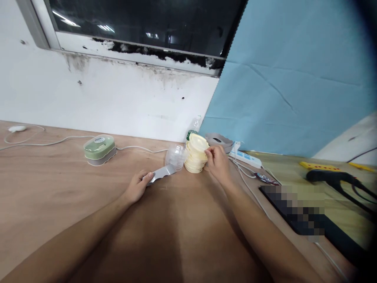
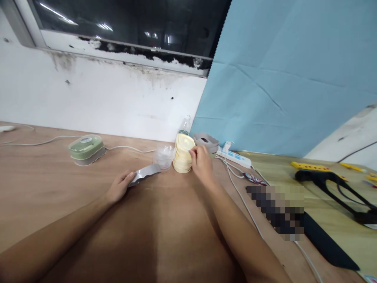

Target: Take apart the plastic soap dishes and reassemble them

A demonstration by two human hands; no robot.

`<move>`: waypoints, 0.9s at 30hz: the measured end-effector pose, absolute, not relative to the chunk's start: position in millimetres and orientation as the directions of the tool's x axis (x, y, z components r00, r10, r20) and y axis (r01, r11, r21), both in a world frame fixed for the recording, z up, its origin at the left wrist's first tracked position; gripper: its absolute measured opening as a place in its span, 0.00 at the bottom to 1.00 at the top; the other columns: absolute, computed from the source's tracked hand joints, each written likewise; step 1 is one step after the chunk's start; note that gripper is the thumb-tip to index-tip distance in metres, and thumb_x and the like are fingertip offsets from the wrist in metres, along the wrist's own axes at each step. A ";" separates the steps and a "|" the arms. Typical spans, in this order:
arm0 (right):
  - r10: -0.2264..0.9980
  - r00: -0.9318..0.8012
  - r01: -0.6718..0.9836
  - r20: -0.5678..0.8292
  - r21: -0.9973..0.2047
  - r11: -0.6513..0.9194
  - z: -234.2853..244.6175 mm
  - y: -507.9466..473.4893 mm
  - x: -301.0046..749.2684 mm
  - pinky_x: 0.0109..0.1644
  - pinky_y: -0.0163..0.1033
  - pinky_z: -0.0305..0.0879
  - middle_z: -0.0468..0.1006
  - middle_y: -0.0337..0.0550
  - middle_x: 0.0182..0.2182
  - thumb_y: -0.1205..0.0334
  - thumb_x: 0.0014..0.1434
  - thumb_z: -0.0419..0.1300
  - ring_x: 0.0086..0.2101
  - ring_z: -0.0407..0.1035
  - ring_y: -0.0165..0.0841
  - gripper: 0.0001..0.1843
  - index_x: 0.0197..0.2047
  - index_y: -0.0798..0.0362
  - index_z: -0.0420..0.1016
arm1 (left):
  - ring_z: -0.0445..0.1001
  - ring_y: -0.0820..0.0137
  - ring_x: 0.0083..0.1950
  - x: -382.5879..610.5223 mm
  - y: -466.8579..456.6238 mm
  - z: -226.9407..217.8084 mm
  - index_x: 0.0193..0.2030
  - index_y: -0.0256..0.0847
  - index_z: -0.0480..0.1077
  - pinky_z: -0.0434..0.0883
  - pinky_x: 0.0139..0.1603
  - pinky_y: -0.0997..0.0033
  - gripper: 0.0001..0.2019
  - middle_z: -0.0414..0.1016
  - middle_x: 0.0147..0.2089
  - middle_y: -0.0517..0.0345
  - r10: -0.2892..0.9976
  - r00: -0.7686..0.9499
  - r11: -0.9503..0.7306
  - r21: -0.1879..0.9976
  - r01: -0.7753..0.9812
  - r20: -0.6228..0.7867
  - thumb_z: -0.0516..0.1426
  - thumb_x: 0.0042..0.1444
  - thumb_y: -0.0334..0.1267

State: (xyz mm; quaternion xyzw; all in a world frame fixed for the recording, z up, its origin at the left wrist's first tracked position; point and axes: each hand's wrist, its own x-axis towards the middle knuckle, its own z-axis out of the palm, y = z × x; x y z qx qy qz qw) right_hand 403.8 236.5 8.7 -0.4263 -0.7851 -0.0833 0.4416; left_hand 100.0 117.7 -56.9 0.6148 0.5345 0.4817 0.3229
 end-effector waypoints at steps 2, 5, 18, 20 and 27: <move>0.579 -0.223 0.726 0.784 -0.263 0.636 9.5 241.7 403.0 0.43 0.44 0.62 0.69 0.46 0.35 0.59 0.65 0.48 0.39 0.65 0.40 0.08 0.36 0.50 0.64 | 0.67 0.66 0.35 99.9 118.3 -57.7 0.30 0.37 0.70 0.63 0.38 0.69 0.25 0.69 0.30 0.57 0.969 -0.036 -0.219 0.914 0.340 0.245 0.48 0.59 0.58; 0.572 -0.234 0.701 0.786 -0.272 0.660 9.3 251.7 398.2 0.45 0.45 0.62 0.69 0.46 0.35 0.59 0.66 0.47 0.40 0.64 0.40 0.08 0.37 0.50 0.63 | 0.66 0.66 0.34 100.2 118.3 -57.3 0.30 0.37 0.70 0.63 0.37 0.69 0.25 0.68 0.30 0.57 0.970 -0.041 -0.213 0.916 0.340 0.241 0.48 0.59 0.58; 0.622 -0.181 0.723 0.762 -0.325 0.609 -4.6 255.2 389.6 0.43 0.45 0.61 0.71 0.45 0.33 0.57 0.66 0.45 0.37 0.66 0.39 0.09 0.39 0.50 0.63 | 0.67 0.66 0.36 99.6 119.1 -59.1 0.32 0.37 0.71 0.62 0.39 0.68 0.24 0.69 0.32 0.56 0.966 -0.027 -0.234 0.917 0.323 0.256 0.49 0.59 0.58; 0.622 -0.146 0.726 0.770 -0.344 0.595 -5.7 256.6 391.8 0.43 0.45 0.62 0.72 0.44 0.33 0.57 0.67 0.45 0.37 0.67 0.39 0.09 0.39 0.50 0.63 | 0.67 0.65 0.36 99.7 119.2 -59.4 0.32 0.38 0.71 0.63 0.39 0.68 0.24 0.70 0.32 0.56 0.966 -0.033 -0.233 0.917 0.324 0.257 0.49 0.59 0.58; 0.606 -0.245 0.794 0.757 -0.202 0.574 4.0 256.3 398.6 0.44 0.45 0.62 0.71 0.50 0.38 0.58 0.66 0.46 0.41 0.66 0.42 0.10 0.39 0.51 0.65 | 0.67 0.67 0.35 99.4 119.3 -60.1 0.32 0.37 0.71 0.63 0.37 0.69 0.24 0.69 0.31 0.57 0.968 -0.027 -0.228 0.919 0.321 0.250 0.48 0.59 0.58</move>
